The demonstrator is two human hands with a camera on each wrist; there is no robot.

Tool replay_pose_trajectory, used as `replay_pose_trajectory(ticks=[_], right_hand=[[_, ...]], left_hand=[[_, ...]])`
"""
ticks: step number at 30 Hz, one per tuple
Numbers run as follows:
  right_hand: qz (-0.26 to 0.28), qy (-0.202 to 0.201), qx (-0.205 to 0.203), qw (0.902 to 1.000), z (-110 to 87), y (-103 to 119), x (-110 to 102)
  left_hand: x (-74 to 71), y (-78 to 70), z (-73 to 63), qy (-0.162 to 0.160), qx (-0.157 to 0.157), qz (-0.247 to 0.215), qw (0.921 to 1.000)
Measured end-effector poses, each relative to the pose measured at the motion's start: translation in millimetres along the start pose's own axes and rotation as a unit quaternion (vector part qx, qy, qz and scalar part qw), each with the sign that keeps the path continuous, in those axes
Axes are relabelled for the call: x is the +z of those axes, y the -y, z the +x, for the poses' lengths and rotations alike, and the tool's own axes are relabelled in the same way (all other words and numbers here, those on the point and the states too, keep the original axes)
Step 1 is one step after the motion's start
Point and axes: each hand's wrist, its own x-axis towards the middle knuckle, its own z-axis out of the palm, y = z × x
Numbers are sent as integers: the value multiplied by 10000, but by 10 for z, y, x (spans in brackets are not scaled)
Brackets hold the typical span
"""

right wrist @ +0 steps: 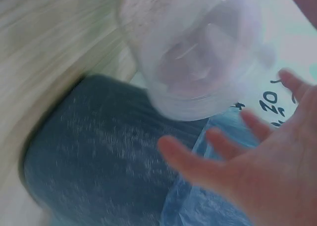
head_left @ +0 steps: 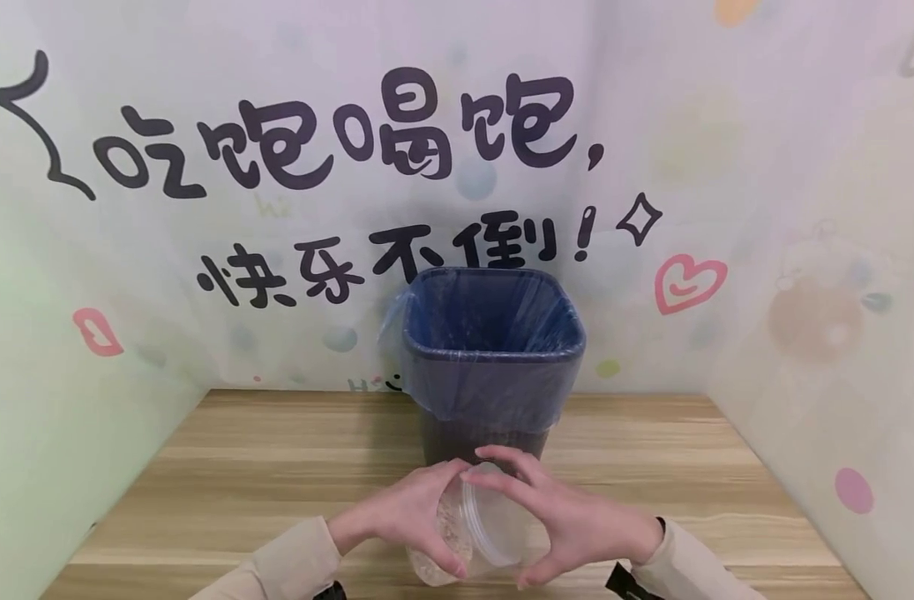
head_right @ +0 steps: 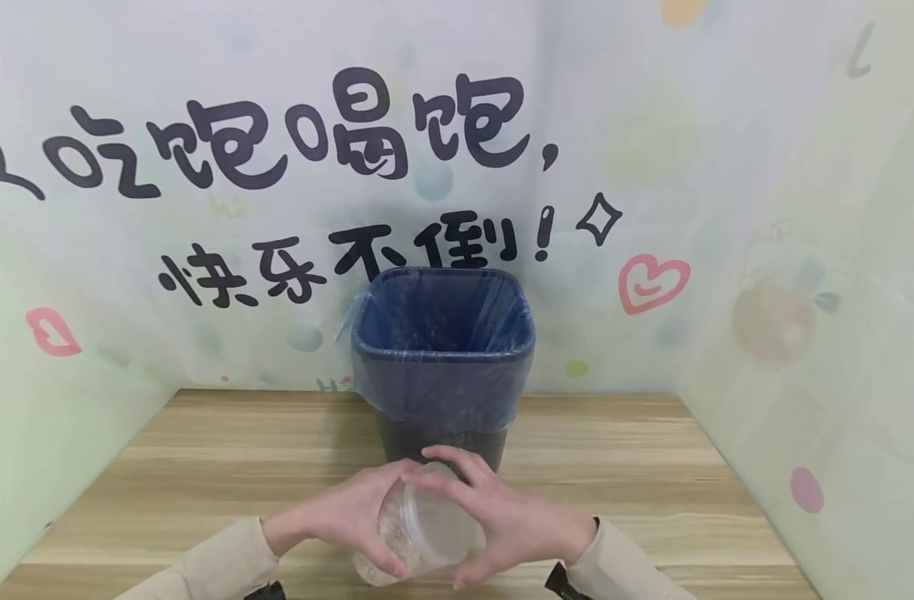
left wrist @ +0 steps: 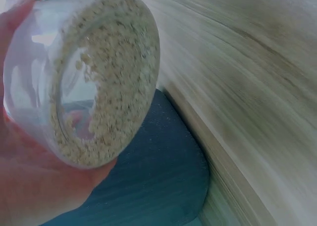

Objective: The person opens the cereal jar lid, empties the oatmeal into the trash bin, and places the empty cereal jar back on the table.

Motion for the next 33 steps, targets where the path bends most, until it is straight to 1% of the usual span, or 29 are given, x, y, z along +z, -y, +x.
replay_pose_trajectory(ticks=[4,7,10,13,14,16,18,20,23,29,31,33], right_hand=[[571,-66,513,9970,-23,-34,3],[1281,-3,854,9881,-39,-90,23],[2039,101,1266,9707,-53,-153,53],[2563,104,1543,9542,-53,-204,95],[2576,91,1554,9536,-50,-217,113],[2511,71,1474,9566,-38,-232,150],[2323,30,1353,9632,-25,-237,192],[1963,-86,1245,9726,-14,-232,233],[1725,-298,1292,9760,5,-212,291],[2049,-541,1642,9634,16,-164,362],[2041,-573,1592,9642,9,-162,365],[1906,-589,1383,9701,7,-169,363]], left_hand=[[39,22,-28,-117,-116,316,9994],[72,23,-57,-225,-190,472,9984],[103,20,-75,-373,-177,604,9973],[129,20,-77,-532,-212,697,9959],[137,21,-76,-574,-243,717,9955],[150,18,-69,-624,-317,771,9946],[162,14,-61,-654,-387,864,9934],[172,7,-54,-675,-439,976,9920],[180,-2,-48,-742,-507,1082,9901],[180,-7,-49,-766,-532,1112,9894],[178,-6,-51,-740,-494,1106,9899],[174,-4,-56,-717,-446,1053,9908]])
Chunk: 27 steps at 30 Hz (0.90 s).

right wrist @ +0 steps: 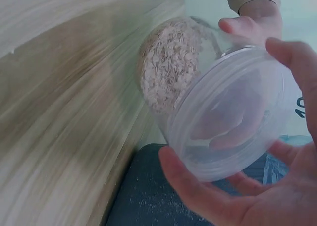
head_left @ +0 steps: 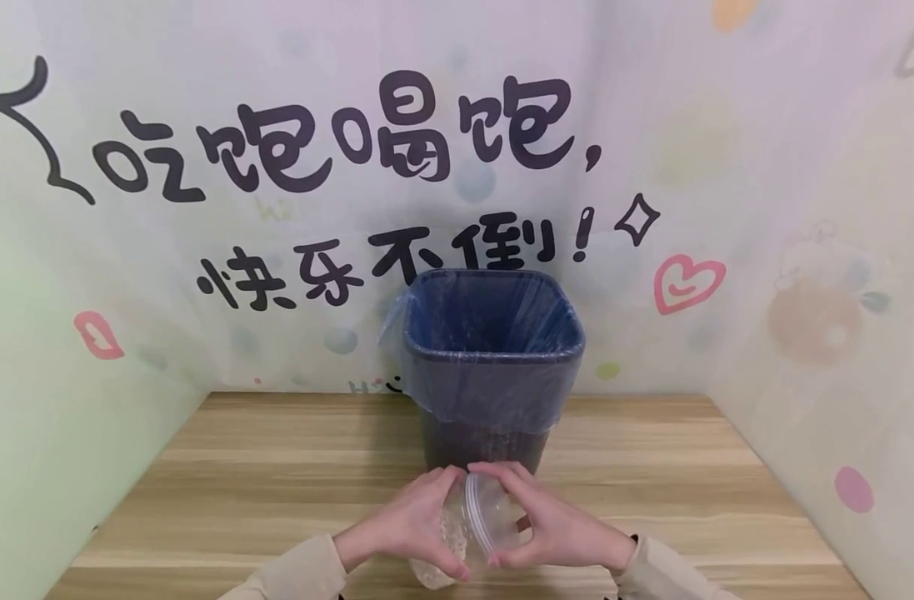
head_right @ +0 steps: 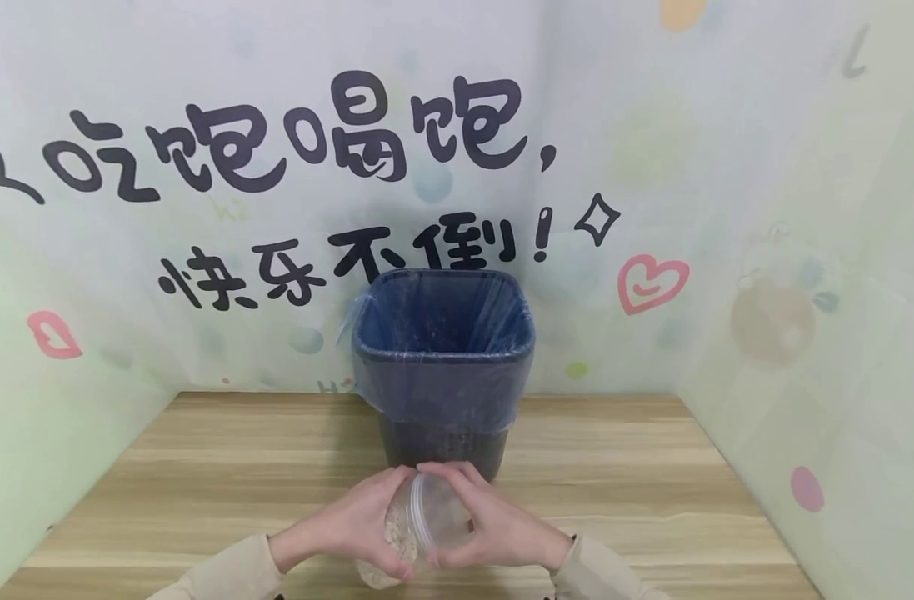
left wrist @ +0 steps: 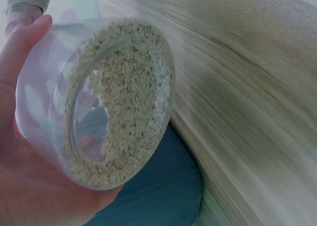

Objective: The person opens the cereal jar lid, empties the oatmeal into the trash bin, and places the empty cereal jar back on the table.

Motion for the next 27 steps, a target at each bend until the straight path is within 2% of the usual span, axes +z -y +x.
replay_pose_trajectory(ticks=[6,11,17,20,27], right_hand=[[-420,119,-898,9950,5,-33,-30],[-791,297,-1129,9900,-12,-28,-64],[-1289,559,-1789,9738,-22,-22,-121],[-1285,696,-1915,9706,-21,-15,-141],[-1167,903,-1872,9712,-34,-19,-165]], left_hand=[[-4,12,2,109,89,-249,9996],[-10,16,9,327,200,-516,9979],[-10,36,36,656,332,-749,9945],[-14,46,54,795,350,-823,9928],[-56,52,92,1085,285,-957,9891]])
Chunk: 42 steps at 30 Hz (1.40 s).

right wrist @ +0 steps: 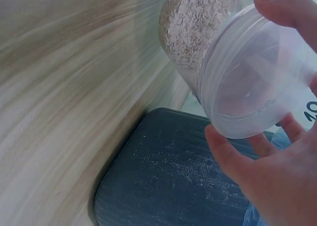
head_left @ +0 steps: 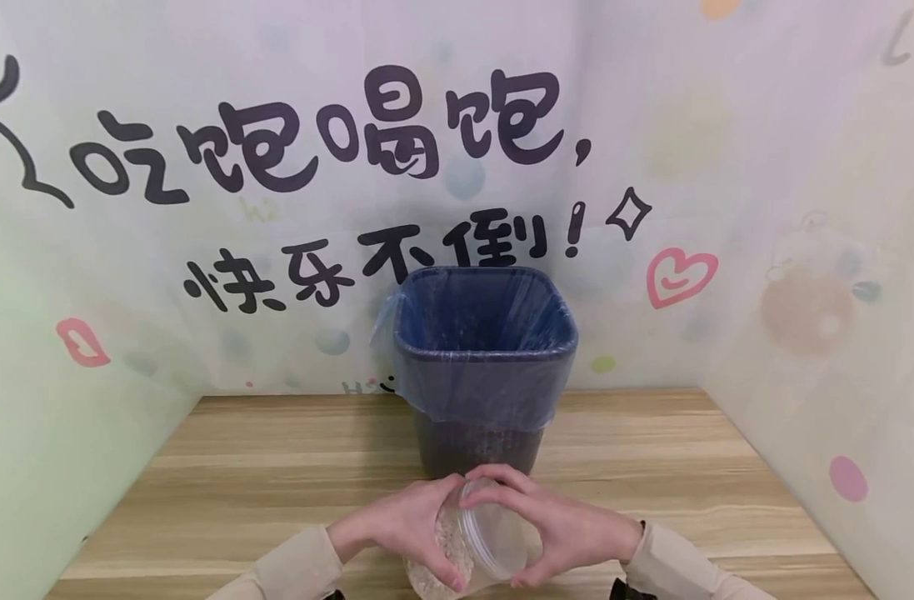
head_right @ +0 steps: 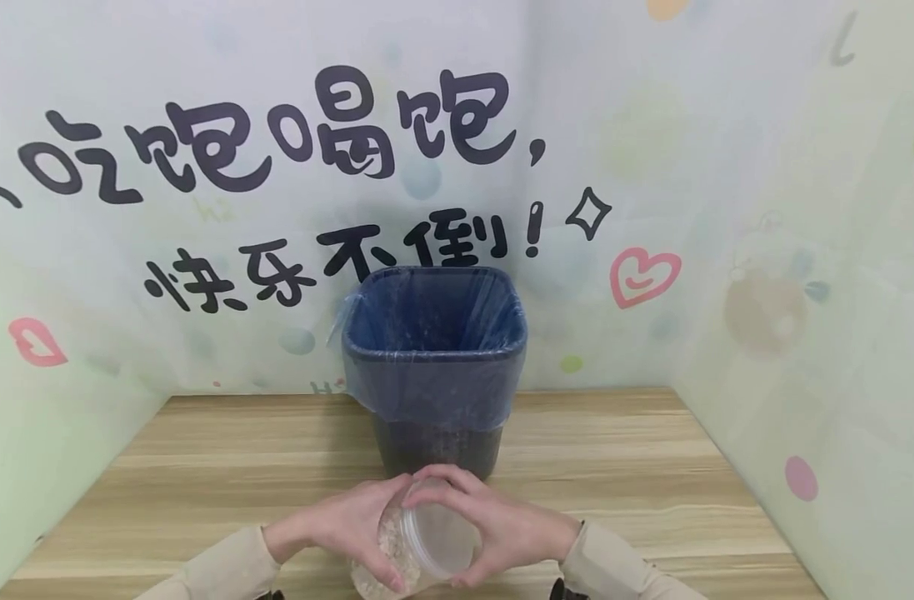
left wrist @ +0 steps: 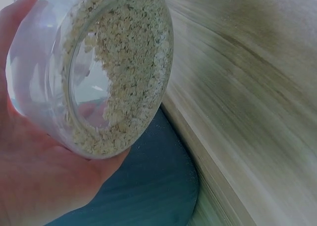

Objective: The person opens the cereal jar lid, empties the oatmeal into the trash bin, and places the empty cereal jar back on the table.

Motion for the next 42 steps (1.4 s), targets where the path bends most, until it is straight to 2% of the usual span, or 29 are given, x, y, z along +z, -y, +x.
replay_pose_trajectory(ticks=[6,11,15,19,25,31,35,42], right_hand=[[-586,79,-78,9982,-37,14,-15],[-472,39,71,9989,-100,20,-40],[-433,-98,364,9984,-175,-5,-66],[-533,-159,634,9964,-276,-67,-96],[-744,-54,1193,9901,-486,-167,-148],[-998,16,1388,9853,-643,-349,-200],[-1163,136,1834,9760,-732,-482,-260],[-1410,282,2865,9472,-837,-677,-402]], left_hand=[[-29,38,-15,227,-52,-20,9997],[-12,71,-41,192,-32,-121,9997],[-31,73,-75,110,-66,-270,9996],[-67,56,-124,-20,-76,-131,9999],[-101,38,-187,-154,-157,-76,9997],[-127,39,-245,-275,-206,-180,9992],[-123,60,-283,-278,-258,-282,9989],[-98,104,-308,-274,-180,-164,9993]])
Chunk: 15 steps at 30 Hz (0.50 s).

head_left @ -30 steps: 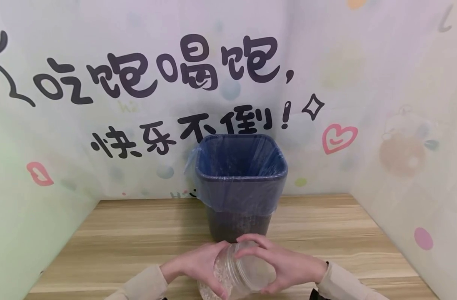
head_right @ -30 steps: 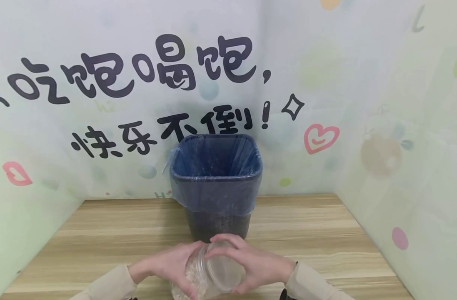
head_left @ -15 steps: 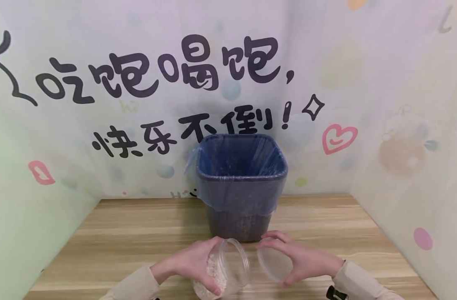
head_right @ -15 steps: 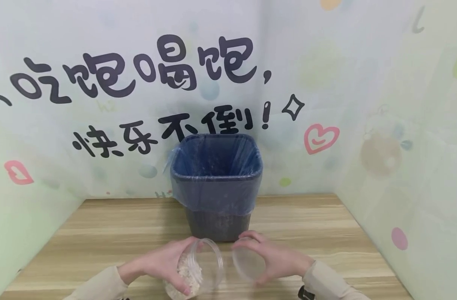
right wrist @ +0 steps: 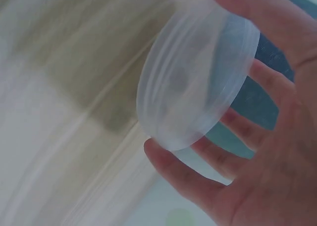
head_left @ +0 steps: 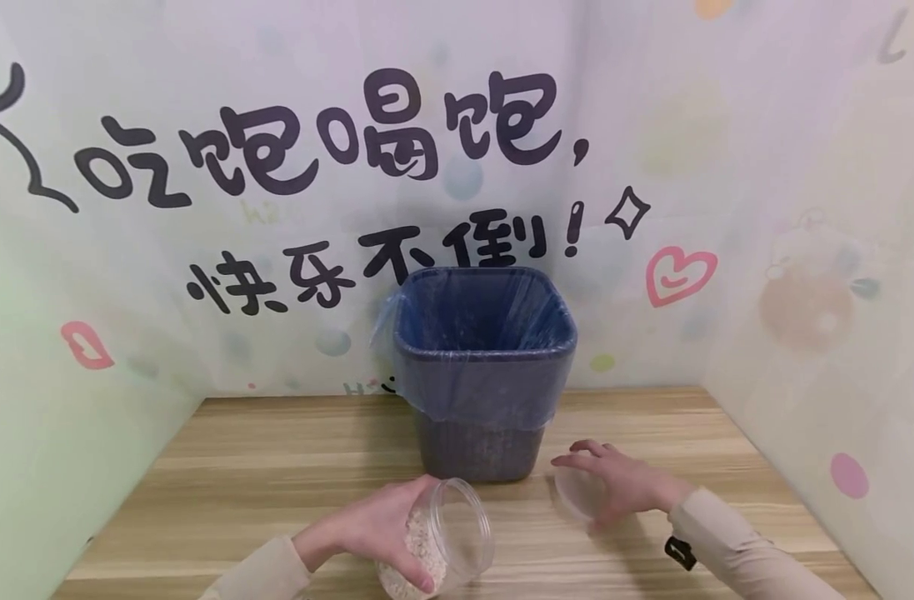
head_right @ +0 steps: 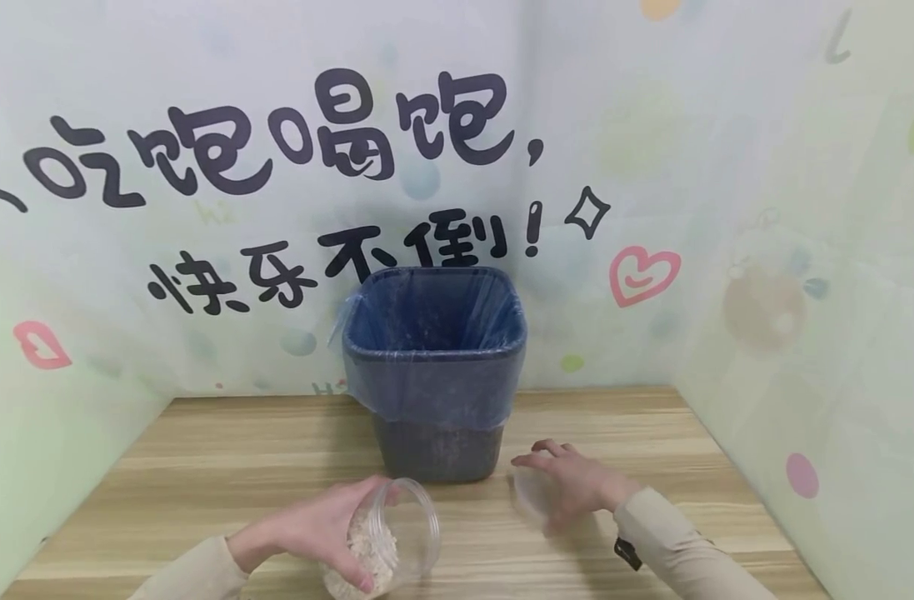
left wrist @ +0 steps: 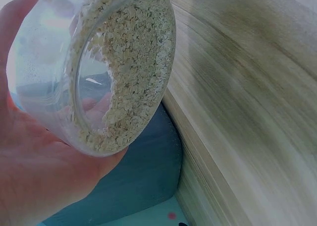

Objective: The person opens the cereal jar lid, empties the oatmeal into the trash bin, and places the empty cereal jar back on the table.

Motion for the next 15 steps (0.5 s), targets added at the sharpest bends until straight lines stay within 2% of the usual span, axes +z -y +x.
replay_pose_trajectory(ticks=[9,15], right_hand=[[-86,198,376,9991,78,-200,39],[40,369,673,9970,105,-250,74]], left_hand=[[39,25,-14,90,-13,-123,9999],[37,25,-31,108,-91,-282,9995]])
